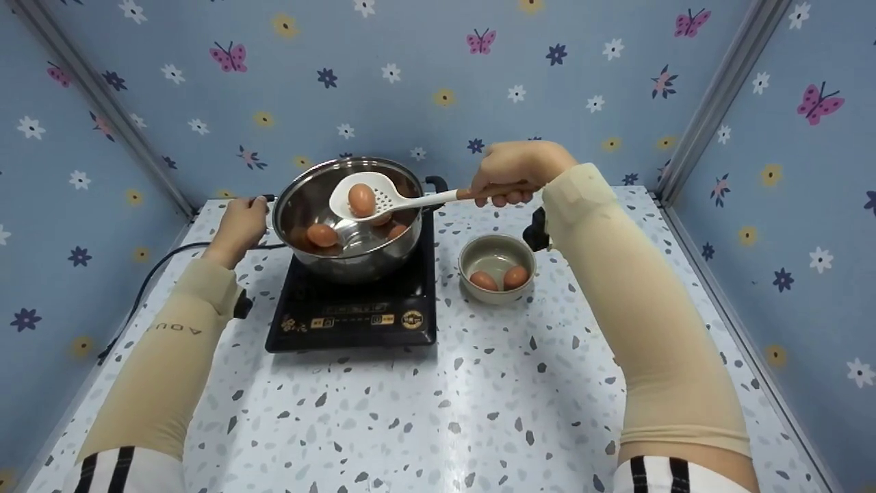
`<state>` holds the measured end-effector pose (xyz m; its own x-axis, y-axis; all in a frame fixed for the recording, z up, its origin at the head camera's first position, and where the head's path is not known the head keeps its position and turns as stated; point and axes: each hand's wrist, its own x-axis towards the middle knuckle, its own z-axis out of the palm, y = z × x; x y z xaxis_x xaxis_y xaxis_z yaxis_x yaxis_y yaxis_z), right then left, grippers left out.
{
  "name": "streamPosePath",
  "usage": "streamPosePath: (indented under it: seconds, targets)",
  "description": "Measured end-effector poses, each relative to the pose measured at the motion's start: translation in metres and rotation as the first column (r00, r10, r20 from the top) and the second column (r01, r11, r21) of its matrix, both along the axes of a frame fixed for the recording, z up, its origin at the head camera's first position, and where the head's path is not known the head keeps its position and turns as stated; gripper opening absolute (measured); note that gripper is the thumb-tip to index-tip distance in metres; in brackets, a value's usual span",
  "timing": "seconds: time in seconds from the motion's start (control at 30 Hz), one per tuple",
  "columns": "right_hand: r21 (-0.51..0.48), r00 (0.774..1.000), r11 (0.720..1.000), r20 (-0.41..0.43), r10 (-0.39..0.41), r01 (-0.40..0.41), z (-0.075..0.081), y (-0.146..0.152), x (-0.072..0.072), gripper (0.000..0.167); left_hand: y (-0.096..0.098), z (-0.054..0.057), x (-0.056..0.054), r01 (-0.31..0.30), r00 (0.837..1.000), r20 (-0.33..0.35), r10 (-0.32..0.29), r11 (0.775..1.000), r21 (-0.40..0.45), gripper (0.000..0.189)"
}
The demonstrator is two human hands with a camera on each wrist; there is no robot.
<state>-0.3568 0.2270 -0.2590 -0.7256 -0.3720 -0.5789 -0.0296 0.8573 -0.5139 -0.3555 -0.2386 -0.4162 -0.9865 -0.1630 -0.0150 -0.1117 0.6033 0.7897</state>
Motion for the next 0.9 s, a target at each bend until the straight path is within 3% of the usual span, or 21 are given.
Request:
streamPosePath:
  seconds: [0.3,0.53,0.9]
  targets:
    - [0.010,1.000,1.000,-0.005,-0.004,0.004,0.004,0.016,0.003,0.035,0.001,-0.001,-0.002,-0.011,1.000,-0.009,0.011,1.000,-0.015,0.041]
    - [-0.009,1.000,1.000,0.006,-0.008,0.008,0.005,0.028,0.005,0.035,0.000,0.000,-0.002,-0.008,1.000,0.008,0.008,1.000,-0.012,0.055]
    - [-0.012,0.999,0.999,-0.008,-0.053,0.053,0.008,0.049,0.009,0.038,-0.001,0.000,-0.002,-0.003,1.000,0.023,0.003,1.000,0.004,0.058]
